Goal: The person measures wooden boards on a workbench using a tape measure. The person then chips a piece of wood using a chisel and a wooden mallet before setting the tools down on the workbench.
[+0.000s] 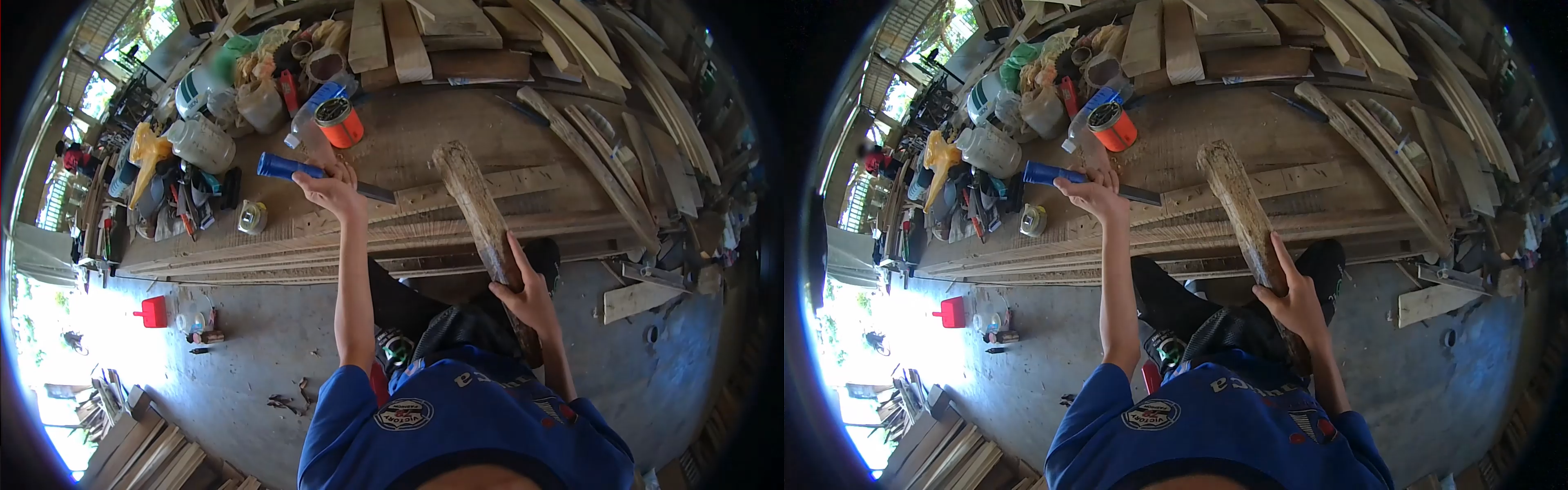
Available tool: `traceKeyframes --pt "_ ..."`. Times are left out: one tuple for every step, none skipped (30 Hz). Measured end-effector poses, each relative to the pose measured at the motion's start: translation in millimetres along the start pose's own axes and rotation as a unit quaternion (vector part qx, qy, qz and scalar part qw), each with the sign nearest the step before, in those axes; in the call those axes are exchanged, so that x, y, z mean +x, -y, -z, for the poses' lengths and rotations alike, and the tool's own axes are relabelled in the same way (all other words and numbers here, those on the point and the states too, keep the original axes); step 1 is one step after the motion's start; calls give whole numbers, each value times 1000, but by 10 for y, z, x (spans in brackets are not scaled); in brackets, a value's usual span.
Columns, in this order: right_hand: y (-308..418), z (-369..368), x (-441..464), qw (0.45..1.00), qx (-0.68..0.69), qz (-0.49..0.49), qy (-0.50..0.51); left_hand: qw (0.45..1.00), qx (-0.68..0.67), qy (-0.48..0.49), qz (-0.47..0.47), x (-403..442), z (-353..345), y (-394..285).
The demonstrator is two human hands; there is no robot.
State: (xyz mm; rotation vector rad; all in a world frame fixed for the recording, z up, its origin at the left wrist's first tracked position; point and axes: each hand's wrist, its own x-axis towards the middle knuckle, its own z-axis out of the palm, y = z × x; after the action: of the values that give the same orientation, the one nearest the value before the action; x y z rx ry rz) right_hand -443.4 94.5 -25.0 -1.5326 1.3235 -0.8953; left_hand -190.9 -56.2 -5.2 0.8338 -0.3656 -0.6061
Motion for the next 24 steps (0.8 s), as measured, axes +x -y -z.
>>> traceKeyframes --pt "-9 0 4 1000 -9 7 -4 1000 1 0 2 -8 12 15" --pt "-19 2 5 1000 -18 15 -8 1000 -5 5 12 -18 22 34" --pt "-23 4 3 1000 -18 13 -10 1000 -12 10 21 -30 20 45" --pt "-25 4 3 999 -16 26 -10 1000 -12 11 23 -44 17 47" --pt "-29 4 5 999 -14 38 -10 1000 -2 10 21 -58 14 42" --pt "-43 5 10 999 -14 38 -12 1000 7 10 18 -65 6 40" --pt "-63 8 13 998 -29 49 -18 1000 7 11 19 -66 1 46" --pt "-73 9 11 997 -44 59 -22 1000 7 25 8 -68 6 52" --pt "-64 13 12 997 -44 59 -23 999 6 38 -3 -64 8 58" --pt "-45 23 9 998 -39 41 -13 999 6 38 -3 -59 13 64" --pt "-26 32 7 999 -34 24 -4 998 7 64 -6 -49 19 71" --pt "-11 38 5 999 -34 23 -3 996 8 90 -9 -40 24 78" --pt "5 44 4 999 -36 12 -1 996 8 90 -8 -33 22 92" --pt "24 54 8 999 -39 1 2 993 0 114 -21 -25 5 114" --pt "39 81 29 999 -40 2 2 990 -10 139 -33 -20 -15 139" --pt "54 127 64 999 -34 10 18 990 -10 138 -33 -23 -36 168" --pt "84 174 106 999 -28 19 34 988 19 150 -41 -29 -63 200" --pt "153 225 151 999 -29 19 35 984 49 162 -49 -28 -88 233" --pt "265 297 215 995 -58 64 47 983 32 174 -53 -27 -124 265" --pt "400 376 284 988 -89 110 60 983 30 171 -56 -31 -147 292" --pt "570 444 353 989 -66 108 74 972 75 195 -112 -55 -181 281" --pt "772 502 421 989 -42 107 89 954 121 218 -167 -69 -200 275" --pt "995 534 482 985 -14 151 77 955 91 248 -137 -67 -169 308" --pt "1233 560 536 979 14 195 64 955 91 246 -139 -71 -164 319"
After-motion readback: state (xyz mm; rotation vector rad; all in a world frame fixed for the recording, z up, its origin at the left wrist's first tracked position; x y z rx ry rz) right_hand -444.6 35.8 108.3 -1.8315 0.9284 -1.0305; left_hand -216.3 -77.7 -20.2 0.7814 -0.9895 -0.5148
